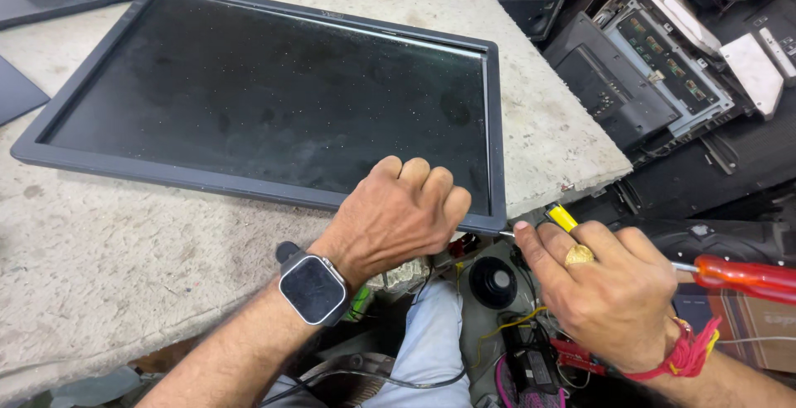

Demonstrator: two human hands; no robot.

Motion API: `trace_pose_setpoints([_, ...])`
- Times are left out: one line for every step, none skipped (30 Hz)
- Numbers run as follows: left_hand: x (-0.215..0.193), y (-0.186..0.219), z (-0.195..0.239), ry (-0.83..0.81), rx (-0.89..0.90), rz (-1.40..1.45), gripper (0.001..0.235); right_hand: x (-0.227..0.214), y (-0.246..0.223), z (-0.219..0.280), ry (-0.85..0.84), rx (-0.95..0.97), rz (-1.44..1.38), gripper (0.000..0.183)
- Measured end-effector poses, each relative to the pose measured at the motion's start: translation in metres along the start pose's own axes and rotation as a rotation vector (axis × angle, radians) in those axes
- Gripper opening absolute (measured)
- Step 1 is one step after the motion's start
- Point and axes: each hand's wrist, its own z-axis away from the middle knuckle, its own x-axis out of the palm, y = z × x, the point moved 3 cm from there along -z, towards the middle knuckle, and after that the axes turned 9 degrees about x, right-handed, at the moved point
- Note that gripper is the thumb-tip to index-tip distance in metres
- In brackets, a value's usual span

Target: The person uses a screwdriver and a plastic pry tool to remove screws and pry open the bezel of a Dell monitor. The person works around the edges of the monitor to release clips and separate the front frame from the screen assembly.

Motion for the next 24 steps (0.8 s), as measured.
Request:
trace_pose_setpoints([0.002, -0.001, -0.001, 0.016, 0.023, -0.02, 0.025, 0.003, 0.003, -0.002, -0.027, 0.01, -0.03, 0.03])
trace_pose_setpoints([0.003, -0.001, 0.0, 0.018, 0.023, 0.001, 0.025, 0.006, 0.005, -0.003, -0.058, 0.018, -0.062, 0.032])
trace_pose_setpoints([0.003, -0.001, 0.001, 0.019, 0.024, 0.023, 0.026, 0.007, 0.006, -0.004, -0.055, -0.006, -0.078, 0.031])
trace_pose_setpoints([0.004, -0.002, 0.001, 0.022, 0.026, 0.04, 0.026, 0.009, 0.007, -0.006, -0.047, -0.029, -0.091, 0.029])
trace_pose_setpoints([0.004, -0.003, 0.001, 0.02, 0.02, 0.038, 0.026, 0.01, 0.008, -0.007, -0.04, -0.052, -0.105, 0.028])
trace_pose_setpoints([0.004, -0.003, 0.001, 0.02, 0.016, 0.04, 0.026, 0.011, 0.009, -0.007, -0.02, -0.092, -0.076, 0.025])
trace_pose_setpoints([0.004, -0.002, 0.0, 0.021, 0.012, 0.043, 0.026, 0.011, 0.009, -0.006, -0.001, -0.131, -0.048, 0.024])
trace_pose_setpoints([0.005, -0.002, 0.0, 0.009, 0.015, 0.053, 0.025, 0.011, 0.009, -0.006, 0.02, -0.175, -0.022, 0.022])
trace_pose_setpoints([0.006, -0.001, 0.0, -0.003, 0.019, 0.063, 0.025, 0.013, 0.011, -0.007, -0.005, -0.171, -0.037, 0.023])
trace_pose_setpoints([0.006, -0.001, 0.0, -0.017, 0.024, 0.072, 0.025, 0.015, 0.012, -0.007, -0.028, -0.164, -0.055, 0.024])
trace_pose_setpoints([0.006, -0.001, 0.0, -0.045, 0.023, 0.09, 0.025, 0.017, 0.011, -0.006, -0.051, -0.158, -0.072, 0.025])
trace_pose_setpoints([0.007, -0.004, -0.001, -0.068, 0.022, 0.101, 0.025, 0.017, 0.013, -0.008, -0.015, -0.142, -0.091, 0.025])
trace_pose_setpoints([0.007, -0.006, -0.002, -0.09, 0.021, 0.113, 0.026, 0.018, 0.013, -0.008, 0.022, -0.126, -0.111, 0.026])
trace_pose_setpoints([0.005, -0.008, -0.001, -0.104, 0.023, 0.133, 0.025, 0.02, 0.013, -0.009, 0.059, -0.111, -0.135, 0.027])
trace_pose_setpoints([0.003, -0.01, 0.0, -0.118, 0.026, 0.154, 0.025, 0.023, 0.014, -0.009, 0.048, -0.086, -0.203, 0.028])
trace_pose_setpoints([0.001, -0.014, -0.001, -0.13, 0.044, 0.177, 0.025, 0.025, 0.015, -0.008, 0.04, -0.046, -0.265, 0.03])
trace_pose_setpoints([-0.002, -0.018, -0.002, -0.089, 0.037, 0.238, 0.027, 0.028, 0.018, -0.007, 0.032, -0.006, -0.328, 0.032])
trace_pose_setpoints([-0.007, -0.021, 0.002, -0.06, 0.024, 0.302, 0.033, 0.03, 0.018, -0.004, 0.041, 0.014, -0.388, 0.031])
trace_pose_setpoints([-0.012, -0.023, 0.004, -0.031, 0.01, 0.366, 0.041, 0.031, 0.018, -0.002, 0.05, 0.034, -0.449, 0.03])
trace_pose_setpoints([-0.015, -0.026, 0.007, -0.056, 0.018, 0.379, 0.042, 0.033, 0.019, 0.0, 0.064, 0.052, -0.513, 0.029])
trace_pose_setpoints([-0.017, -0.03, 0.01, -0.08, 0.025, 0.392, 0.043, 0.034, 0.019, 0.001, 0.074, 0.059, -0.513, 0.029])
trace_pose_setpoints([-0.019, -0.031, 0.013, -0.108, 0.024, 0.408, 0.044, 0.035, 0.019, 0.003, 0.077, 0.063, -0.52, 0.029])
trace_pose_setpoints([-0.021, -0.031, 0.016, -0.117, 0.015, 0.402, 0.045, 0.036, 0.018, 0.005, 0.08, 0.067, -0.527, 0.029])
trace_pose_setpoints([-0.022, -0.032, 0.018, -0.119, 0.001, 0.394, 0.045, 0.036, 0.017, 0.005, 0.077, 0.062, -0.536, 0.03])
